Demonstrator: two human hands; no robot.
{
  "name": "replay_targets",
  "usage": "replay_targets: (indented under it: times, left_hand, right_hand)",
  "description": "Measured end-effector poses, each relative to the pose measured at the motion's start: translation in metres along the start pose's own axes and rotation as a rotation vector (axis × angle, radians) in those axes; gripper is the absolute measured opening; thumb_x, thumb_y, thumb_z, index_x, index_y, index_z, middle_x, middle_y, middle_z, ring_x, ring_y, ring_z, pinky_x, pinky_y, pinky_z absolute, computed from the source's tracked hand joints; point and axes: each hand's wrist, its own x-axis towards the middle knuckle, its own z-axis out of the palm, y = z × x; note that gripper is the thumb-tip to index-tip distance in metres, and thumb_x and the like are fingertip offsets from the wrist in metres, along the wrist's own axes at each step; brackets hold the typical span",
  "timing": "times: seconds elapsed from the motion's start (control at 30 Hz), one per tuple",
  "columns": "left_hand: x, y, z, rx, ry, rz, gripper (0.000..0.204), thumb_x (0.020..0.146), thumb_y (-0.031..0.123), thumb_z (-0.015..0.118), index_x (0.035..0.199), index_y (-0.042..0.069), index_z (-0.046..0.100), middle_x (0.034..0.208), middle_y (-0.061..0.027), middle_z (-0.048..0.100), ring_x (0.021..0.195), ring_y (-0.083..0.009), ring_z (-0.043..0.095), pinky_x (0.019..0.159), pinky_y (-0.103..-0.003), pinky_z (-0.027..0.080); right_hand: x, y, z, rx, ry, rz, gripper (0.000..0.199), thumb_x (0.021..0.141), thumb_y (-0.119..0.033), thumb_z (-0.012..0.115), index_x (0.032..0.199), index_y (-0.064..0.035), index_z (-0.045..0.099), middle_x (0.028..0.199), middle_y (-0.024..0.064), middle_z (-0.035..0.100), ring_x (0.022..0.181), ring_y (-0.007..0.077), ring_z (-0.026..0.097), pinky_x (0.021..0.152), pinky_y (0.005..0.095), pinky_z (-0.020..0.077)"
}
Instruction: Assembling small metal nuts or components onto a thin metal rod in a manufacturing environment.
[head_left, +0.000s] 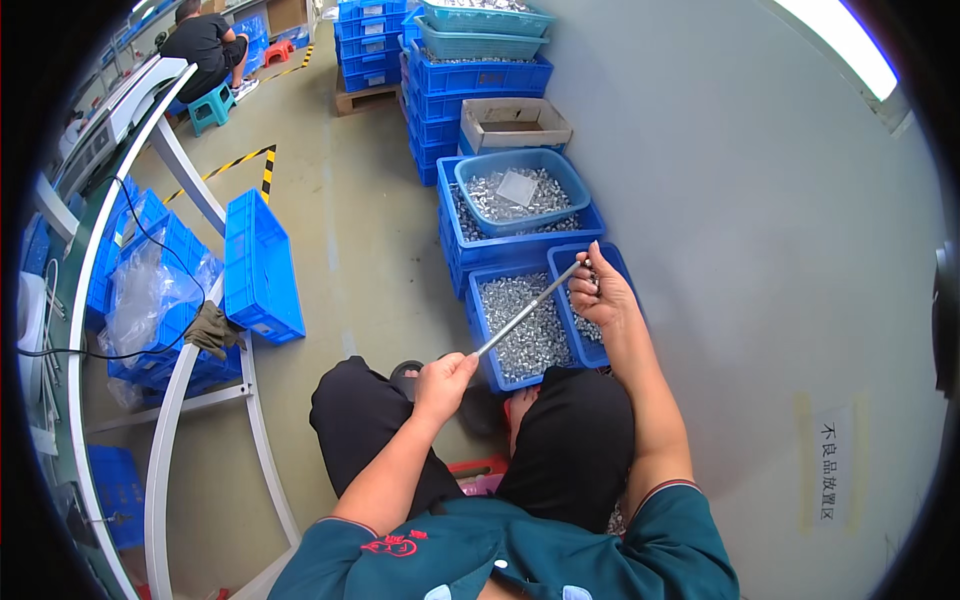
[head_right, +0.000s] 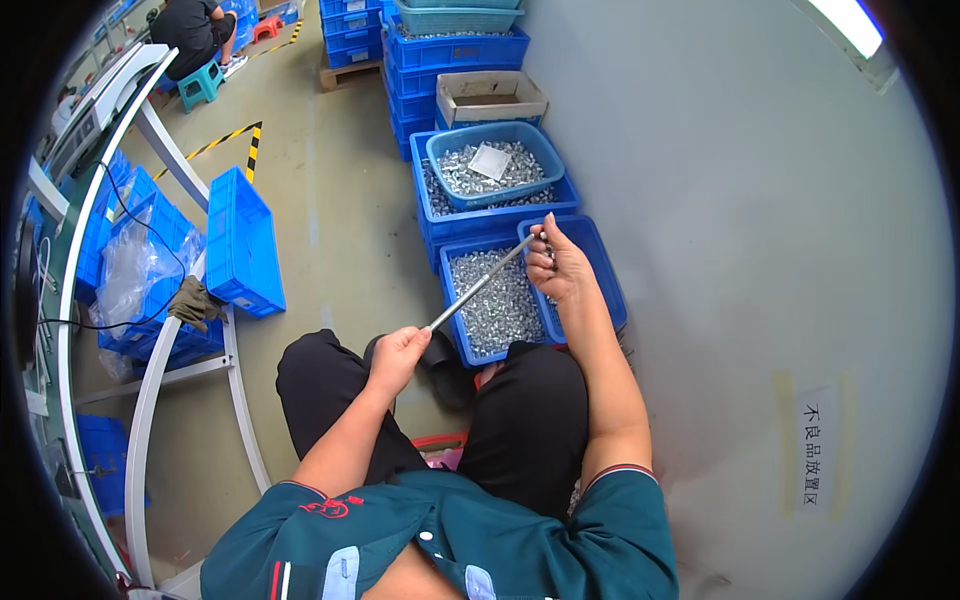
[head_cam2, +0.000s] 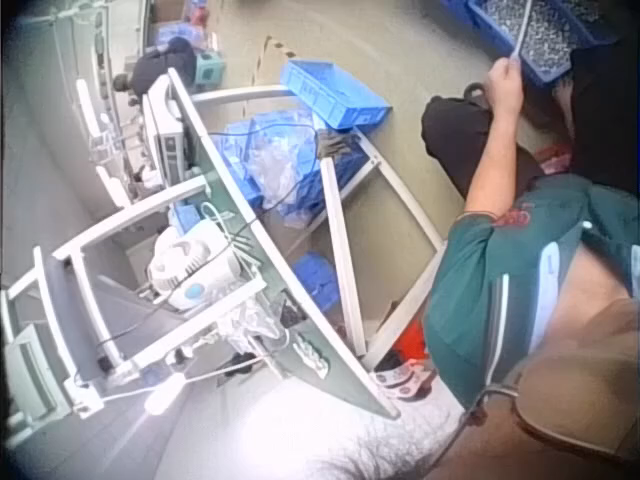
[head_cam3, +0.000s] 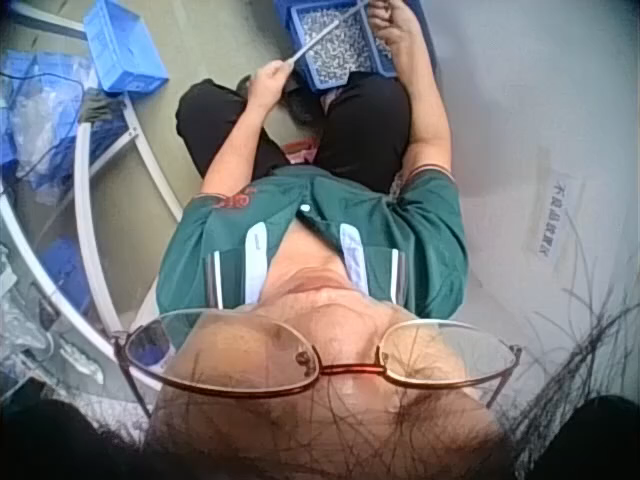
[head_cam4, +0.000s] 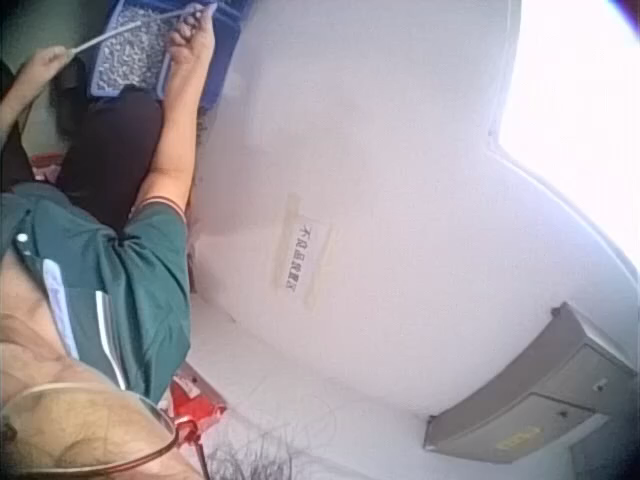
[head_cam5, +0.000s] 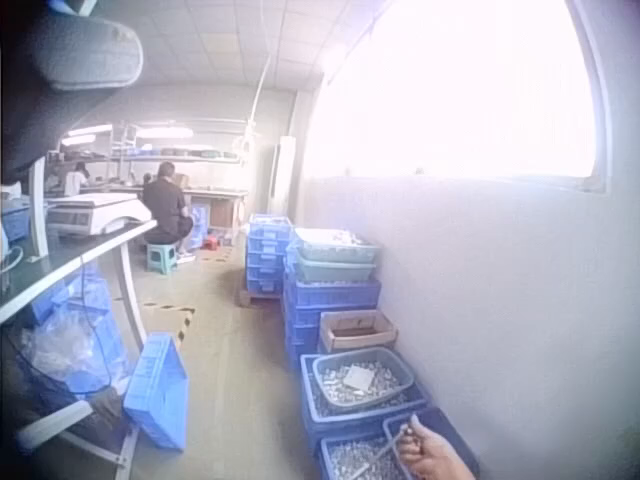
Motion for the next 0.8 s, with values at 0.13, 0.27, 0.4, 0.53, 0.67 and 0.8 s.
replay_targets:
  times: [0.13,0.27,0.4,0.53,0.67,0.8]
  left_hand:
    - [-0.002,0.003,-0.001,0.022,0.013,0.019,0.039,0.088,0.029,0.054,0.06,0.003,0.047,0.05,0.0036,0.035,0.048,-0.0054,0.031,0.044,-0.027,0.027]
    - [-0.005,0.008,-0.005,0.084,0.05,0.036,0.039,0.087,0.03,0.055,0.061,0.002,0.047,0.049,0.0004,0.035,0.047,-0.0073,0.032,0.044,-0.029,0.028]
    - [-0.007,0.009,-0.007,0.165,0.094,0.065,0.039,0.087,0.031,0.055,0.062,0.002,0.048,0.048,-0.0015,0.035,0.046,-0.0084,0.033,0.044,-0.03,0.029]
    - [-0.003,-0.002,-0.003,0.054,0.045,0.065,0.038,0.088,0.028,0.055,0.06,0.003,0.047,0.051,0.0039,0.037,0.049,-0.0055,0.032,0.045,-0.026,0.028]
    - [0.001,-0.012,0.001,-0.177,-0.08,0.015,0.037,0.09,0.026,0.054,0.06,0.006,0.047,0.057,0.0079,0.038,0.053,-0.0029,0.031,0.047,-0.022,0.026]
    - [0.004,-0.012,0.004,-0.164,-0.052,0.022,0.037,0.09,0.028,0.054,0.061,0.006,0.048,0.056,0.007,0.038,0.053,-0.0032,0.031,0.048,-0.022,0.026]
  right_hand:
    - [-0.004,0.002,0.006,-0.087,0.039,0.011,0.031,0.081,-0.037,0.065,0.079,-0.0078,0.057,0.056,-0.0021,0.04,0.042,0.0052,0.031,0.035,0.0179,0.0204]
    - [-0.008,-0.002,0.011,-0.243,0.011,0.058,0.031,0.082,-0.036,0.063,0.075,-0.006,0.057,0.055,-0.0034,0.038,0.041,0.0049,0.03,0.035,0.0178,0.02]
    - [-0.014,-0.004,0.026,-0.552,0.121,-0.042,0.032,0.084,-0.036,0.062,0.074,-0.006,0.057,0.054,-0.0034,0.039,0.041,0.0049,0.03,0.035,0.0179,0.0205]
    - [-0.013,-0.006,0.017,-0.456,-0.039,0.0,0.032,0.087,-0.036,0.056,0.078,-0.0048,0.058,0.054,-0.0029,0.04,0.04,0.0043,0.03,0.035,0.018,0.0206]
    - [-0.016,-0.009,0.014,-0.355,-0.186,0.046,0.036,0.09,-0.037,0.051,0.084,-0.0029,0.06,0.053,-0.0028,0.039,0.041,0.0037,0.029,0.035,0.018,0.0208]
    - [-0.027,0.002,0.04,-0.607,-0.064,-0.095,0.041,0.09,-0.04,0.05,0.096,-0.0014,0.061,0.054,-0.0036,0.038,0.042,0.0028,0.028,0.037,0.0178,0.0206]
